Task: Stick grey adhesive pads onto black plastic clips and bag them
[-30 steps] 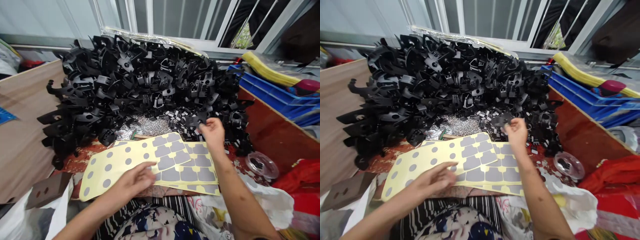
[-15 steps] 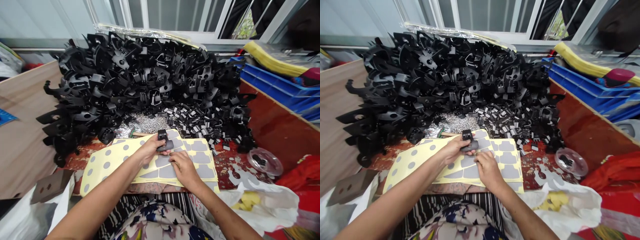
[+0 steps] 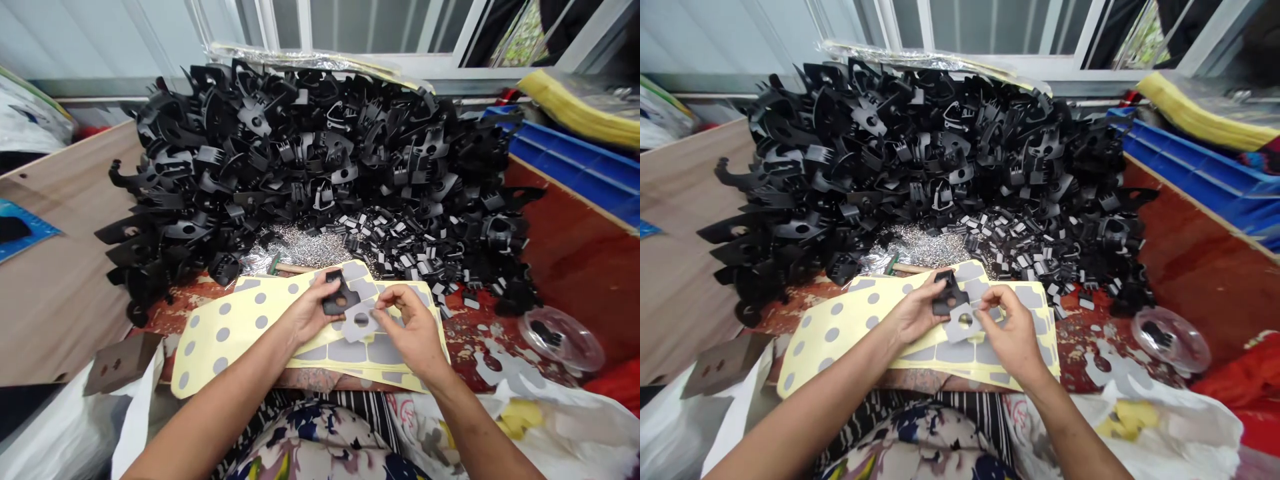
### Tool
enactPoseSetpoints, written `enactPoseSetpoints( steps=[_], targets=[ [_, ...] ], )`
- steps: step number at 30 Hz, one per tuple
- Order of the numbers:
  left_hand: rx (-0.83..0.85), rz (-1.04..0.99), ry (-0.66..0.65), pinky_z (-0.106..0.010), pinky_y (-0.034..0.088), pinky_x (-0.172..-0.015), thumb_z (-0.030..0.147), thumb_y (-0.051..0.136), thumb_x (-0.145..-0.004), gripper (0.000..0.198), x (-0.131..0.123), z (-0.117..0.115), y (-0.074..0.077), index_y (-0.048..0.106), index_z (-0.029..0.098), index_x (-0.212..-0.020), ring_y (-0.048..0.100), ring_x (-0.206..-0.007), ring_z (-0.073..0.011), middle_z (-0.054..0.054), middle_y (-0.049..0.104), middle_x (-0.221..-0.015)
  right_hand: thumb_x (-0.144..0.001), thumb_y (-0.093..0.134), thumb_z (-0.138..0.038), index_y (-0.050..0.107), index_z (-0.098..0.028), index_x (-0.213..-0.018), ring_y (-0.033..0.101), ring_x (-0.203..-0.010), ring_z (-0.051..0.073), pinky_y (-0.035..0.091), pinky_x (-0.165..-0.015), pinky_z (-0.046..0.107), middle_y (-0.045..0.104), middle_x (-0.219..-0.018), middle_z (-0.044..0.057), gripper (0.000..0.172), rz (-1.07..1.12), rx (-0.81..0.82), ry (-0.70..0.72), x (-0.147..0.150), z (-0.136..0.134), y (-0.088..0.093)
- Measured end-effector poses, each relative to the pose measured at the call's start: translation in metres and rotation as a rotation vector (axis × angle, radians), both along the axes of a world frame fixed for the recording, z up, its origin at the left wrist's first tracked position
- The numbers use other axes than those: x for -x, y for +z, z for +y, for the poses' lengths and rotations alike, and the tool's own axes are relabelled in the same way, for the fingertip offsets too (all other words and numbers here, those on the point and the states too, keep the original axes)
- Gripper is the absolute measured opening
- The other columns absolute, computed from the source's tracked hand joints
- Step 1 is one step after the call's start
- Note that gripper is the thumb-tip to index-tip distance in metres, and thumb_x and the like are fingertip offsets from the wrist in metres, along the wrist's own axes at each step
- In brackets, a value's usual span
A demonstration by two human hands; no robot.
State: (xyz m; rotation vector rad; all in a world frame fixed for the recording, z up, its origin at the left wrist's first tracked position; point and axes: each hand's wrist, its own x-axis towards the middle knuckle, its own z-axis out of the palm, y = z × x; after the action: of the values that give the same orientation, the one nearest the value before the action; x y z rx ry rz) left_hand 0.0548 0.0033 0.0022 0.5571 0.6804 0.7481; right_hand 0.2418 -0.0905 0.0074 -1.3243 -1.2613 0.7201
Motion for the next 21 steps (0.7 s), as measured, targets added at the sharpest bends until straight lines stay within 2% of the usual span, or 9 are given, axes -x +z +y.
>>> enactPoseSetpoints(
  steps=[3,6,8,12,21],
  targets=[
    [0.043,-0.091,0.008,-0.035,0.061,-0.067,0.041,0.076,-0.088,0.036,0.001,-0.015,0.004,0.066,0.023,-0.118,0.067,-0.083,-0.0207,-0.007,0.066,-0.104,-0.086,0.072,-0.019,0.062,-0.025,-0.096,0.063,-0.088,0.018,0.051,-0.084,0.032,0.065,-0.09,0.0,0.015,0.017,-0.03,-0.008,0.005,0.012,-0.014],
    [0.095,-0.098,0.047,-0.038,0.063,-0.074,0.04,0.073,-0.091,0.031,0.0,-0.024,0.005,0.067,0.024,-0.117,0.067,-0.091,-0.0219,-0.007,0.067,-0.113,-0.088,0.072,-0.021,0.063,-0.024,-0.093,0.064,-0.086,0.019,0.051,-0.084,0.033,0.065,-0.089,0.0,0.011,-0.008,-0.046,-0.041,0.012,0.017,-0.022],
    [0.113,-0.106,0.072,-0.041,0.063,-0.074,0.04,0.07,-0.093,0.03,-0.001,-0.026,0.005,0.065,0.025,-0.118,0.067,-0.088,-0.0218,-0.007,0.066,-0.114,-0.089,0.071,-0.022,0.063,-0.024,-0.091,0.063,-0.086,0.019,0.051,-0.083,0.034,0.065,-0.088,0.0,0.008,-0.028,-0.055,-0.057,0.016,0.017,-0.026],
    [0.11,-0.147,0.068,-0.042,0.063,-0.069,0.04,0.069,-0.093,0.03,-0.001,-0.029,0.007,0.061,0.026,-0.119,0.064,-0.076,-0.0195,-0.005,0.064,-0.102,-0.089,0.069,-0.022,0.064,-0.024,-0.089,0.063,-0.089,0.02,0.051,-0.084,0.034,0.066,-0.089,0.001,0.005,-0.041,-0.06,-0.073,0.022,0.018,-0.03],
    [0.114,-0.18,0.051,-0.042,0.062,-0.073,0.043,0.074,-0.09,0.037,0.001,-0.03,0.001,0.06,0.027,-0.12,0.062,-0.077,-0.0177,-0.004,0.063,-0.102,-0.09,0.068,-0.025,0.063,-0.024,-0.09,0.063,-0.091,0.023,0.051,-0.087,0.038,0.066,-0.09,0.004,0.005,-0.051,-0.038,-0.079,0.026,0.017,-0.033]
  ],
)
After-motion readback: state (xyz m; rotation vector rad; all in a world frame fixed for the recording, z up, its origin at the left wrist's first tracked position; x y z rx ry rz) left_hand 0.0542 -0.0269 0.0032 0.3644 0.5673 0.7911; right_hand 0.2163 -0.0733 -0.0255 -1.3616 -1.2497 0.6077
